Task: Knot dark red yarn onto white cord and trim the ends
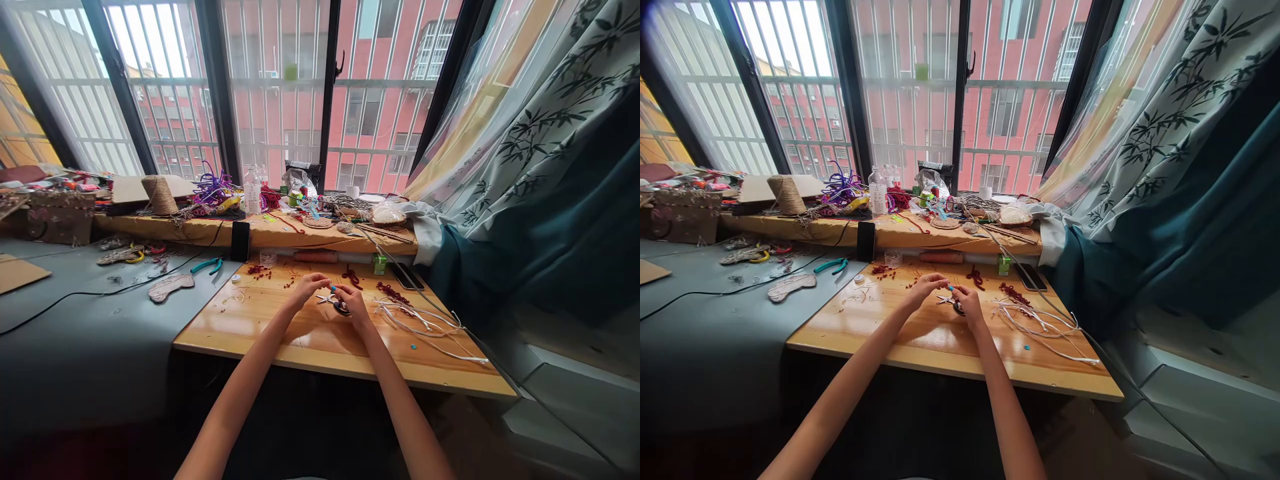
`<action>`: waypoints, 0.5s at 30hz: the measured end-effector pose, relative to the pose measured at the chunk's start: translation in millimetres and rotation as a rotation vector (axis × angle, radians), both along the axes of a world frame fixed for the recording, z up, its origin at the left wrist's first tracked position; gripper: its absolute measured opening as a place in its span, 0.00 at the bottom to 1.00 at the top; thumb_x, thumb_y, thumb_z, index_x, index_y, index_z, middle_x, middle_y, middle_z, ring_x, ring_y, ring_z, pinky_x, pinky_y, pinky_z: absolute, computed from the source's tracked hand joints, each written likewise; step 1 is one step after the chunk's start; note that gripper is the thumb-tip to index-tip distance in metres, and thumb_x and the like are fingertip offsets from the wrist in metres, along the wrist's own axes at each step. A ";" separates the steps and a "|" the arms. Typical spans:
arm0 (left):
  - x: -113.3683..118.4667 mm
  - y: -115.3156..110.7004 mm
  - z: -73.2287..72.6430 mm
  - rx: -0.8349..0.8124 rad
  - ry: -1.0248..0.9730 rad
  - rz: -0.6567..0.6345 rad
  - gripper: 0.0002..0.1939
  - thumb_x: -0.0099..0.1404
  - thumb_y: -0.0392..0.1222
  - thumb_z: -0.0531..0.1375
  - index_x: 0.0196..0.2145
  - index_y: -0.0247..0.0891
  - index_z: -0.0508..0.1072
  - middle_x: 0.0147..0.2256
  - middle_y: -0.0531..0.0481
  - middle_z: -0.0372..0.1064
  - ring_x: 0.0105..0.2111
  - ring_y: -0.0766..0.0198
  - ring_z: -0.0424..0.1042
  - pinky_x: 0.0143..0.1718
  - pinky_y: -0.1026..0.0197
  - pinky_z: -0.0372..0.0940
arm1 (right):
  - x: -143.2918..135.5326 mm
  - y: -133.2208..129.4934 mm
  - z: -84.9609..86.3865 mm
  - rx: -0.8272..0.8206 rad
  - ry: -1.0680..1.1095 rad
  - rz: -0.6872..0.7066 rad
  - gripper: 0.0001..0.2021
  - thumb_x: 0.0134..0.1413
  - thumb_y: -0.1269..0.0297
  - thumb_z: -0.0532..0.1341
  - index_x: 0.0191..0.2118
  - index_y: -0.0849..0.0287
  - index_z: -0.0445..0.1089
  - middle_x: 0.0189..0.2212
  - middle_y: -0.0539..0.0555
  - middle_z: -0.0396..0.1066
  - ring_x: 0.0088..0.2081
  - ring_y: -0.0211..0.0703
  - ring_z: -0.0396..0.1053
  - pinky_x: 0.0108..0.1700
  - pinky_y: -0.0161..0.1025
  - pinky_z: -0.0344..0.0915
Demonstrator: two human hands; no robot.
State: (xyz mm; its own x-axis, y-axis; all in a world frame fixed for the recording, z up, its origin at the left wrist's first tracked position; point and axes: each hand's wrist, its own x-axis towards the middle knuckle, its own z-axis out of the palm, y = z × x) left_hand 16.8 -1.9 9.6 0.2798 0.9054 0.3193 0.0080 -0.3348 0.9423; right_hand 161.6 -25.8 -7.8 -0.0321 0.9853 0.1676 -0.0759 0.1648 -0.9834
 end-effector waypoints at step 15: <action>7.5 -2.2 -2.1 0.006 0.022 0.026 0.15 0.51 0.50 0.57 0.19 0.35 0.69 0.20 0.52 0.66 0.24 0.67 0.62 0.29 0.64 0.57 | 2.1 1.8 -5.0 -0.044 -0.069 0.061 0.12 0.51 0.58 0.57 0.27 0.64 0.64 0.14 0.41 0.54 0.15 0.26 0.49 0.18 0.28 0.48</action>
